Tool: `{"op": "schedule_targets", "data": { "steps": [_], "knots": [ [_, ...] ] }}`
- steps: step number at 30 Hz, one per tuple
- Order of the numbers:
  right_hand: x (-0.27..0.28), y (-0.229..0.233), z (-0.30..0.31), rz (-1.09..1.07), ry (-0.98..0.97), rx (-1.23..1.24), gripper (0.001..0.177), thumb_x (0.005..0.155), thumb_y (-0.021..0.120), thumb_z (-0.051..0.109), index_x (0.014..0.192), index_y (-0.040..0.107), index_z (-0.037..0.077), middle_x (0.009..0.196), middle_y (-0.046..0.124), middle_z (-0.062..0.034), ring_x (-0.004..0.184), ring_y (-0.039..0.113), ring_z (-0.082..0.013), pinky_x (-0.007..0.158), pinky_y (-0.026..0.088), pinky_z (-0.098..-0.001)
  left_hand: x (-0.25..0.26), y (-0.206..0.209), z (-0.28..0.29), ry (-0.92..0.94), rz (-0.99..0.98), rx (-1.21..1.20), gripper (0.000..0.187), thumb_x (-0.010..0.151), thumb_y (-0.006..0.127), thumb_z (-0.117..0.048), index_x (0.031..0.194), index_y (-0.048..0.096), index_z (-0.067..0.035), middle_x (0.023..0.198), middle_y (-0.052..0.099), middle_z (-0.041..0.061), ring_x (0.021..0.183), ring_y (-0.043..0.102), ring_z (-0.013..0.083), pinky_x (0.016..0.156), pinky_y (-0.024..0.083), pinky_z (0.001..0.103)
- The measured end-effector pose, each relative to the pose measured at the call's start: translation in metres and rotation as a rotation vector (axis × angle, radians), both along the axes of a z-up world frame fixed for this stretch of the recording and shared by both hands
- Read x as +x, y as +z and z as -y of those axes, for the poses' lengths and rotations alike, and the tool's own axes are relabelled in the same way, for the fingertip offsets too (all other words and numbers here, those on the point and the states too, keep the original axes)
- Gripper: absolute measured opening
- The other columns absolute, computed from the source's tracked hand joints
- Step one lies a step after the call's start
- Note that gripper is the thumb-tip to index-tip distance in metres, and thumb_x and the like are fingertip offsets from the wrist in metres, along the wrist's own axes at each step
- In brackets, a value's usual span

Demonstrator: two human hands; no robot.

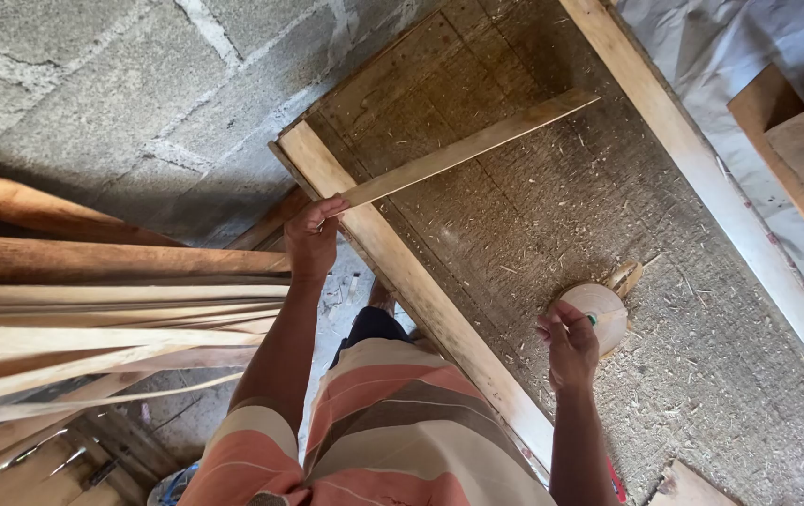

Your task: Measuring, cutting, and fitting thin wood strips and planks on a workbench.

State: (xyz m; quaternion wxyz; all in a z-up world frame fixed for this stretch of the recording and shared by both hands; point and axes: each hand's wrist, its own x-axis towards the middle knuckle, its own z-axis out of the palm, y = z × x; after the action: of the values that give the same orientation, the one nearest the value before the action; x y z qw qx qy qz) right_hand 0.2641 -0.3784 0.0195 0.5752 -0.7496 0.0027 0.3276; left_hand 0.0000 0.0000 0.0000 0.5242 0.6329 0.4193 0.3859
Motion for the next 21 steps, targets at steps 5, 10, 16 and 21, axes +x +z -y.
{"op": "schedule_targets", "data": {
  "steps": [5,10,16,21],
  "knots": [
    [0.002,0.006,-0.007,0.034,0.027,-0.01,0.021,0.103,0.057,0.004,0.123,0.061,0.0,0.114,0.068,-0.0132,0.098,0.068,-0.022,0.083,0.06,-0.0345,0.001,-0.002,0.002,0.007,0.027,0.012,0.025,0.095,0.06,0.013,0.116,0.071,0.003,0.113,0.077,0.014,0.109,0.076,0.0214,0.095,0.063,0.033],
    [0.002,0.006,-0.005,0.028,0.03,0.005,0.02,0.104,0.057,0.004,0.123,0.061,-0.001,0.112,0.068,-0.0131,0.099,0.069,-0.0214,0.083,0.059,-0.0351,0.0,-0.012,0.002,0.017,0.074,-0.028,0.026,0.095,0.061,0.013,0.117,0.07,0.003,0.113,0.077,0.015,0.111,0.075,0.0221,0.096,0.062,0.033],
    [0.003,0.001,0.0,0.006,0.017,0.009,0.022,0.103,0.056,0.002,0.125,0.061,-0.001,0.113,0.068,-0.0135,0.101,0.069,-0.0219,0.085,0.06,-0.0358,0.0,-0.018,0.0,0.012,0.115,-0.05,0.026,0.095,0.059,0.014,0.117,0.07,0.004,0.113,0.077,0.015,0.112,0.075,0.0227,0.097,0.062,0.033],
    [0.002,0.0,0.002,0.008,0.005,0.031,0.023,0.103,0.055,0.002,0.125,0.061,0.0,0.114,0.068,-0.0135,0.102,0.07,-0.022,0.087,0.06,-0.0356,0.005,-0.035,-0.01,-0.012,0.125,-0.075,0.032,0.093,0.059,0.016,0.121,0.067,0.003,0.115,0.076,0.014,0.114,0.074,0.0218,0.096,0.061,0.032]
  ]
}}
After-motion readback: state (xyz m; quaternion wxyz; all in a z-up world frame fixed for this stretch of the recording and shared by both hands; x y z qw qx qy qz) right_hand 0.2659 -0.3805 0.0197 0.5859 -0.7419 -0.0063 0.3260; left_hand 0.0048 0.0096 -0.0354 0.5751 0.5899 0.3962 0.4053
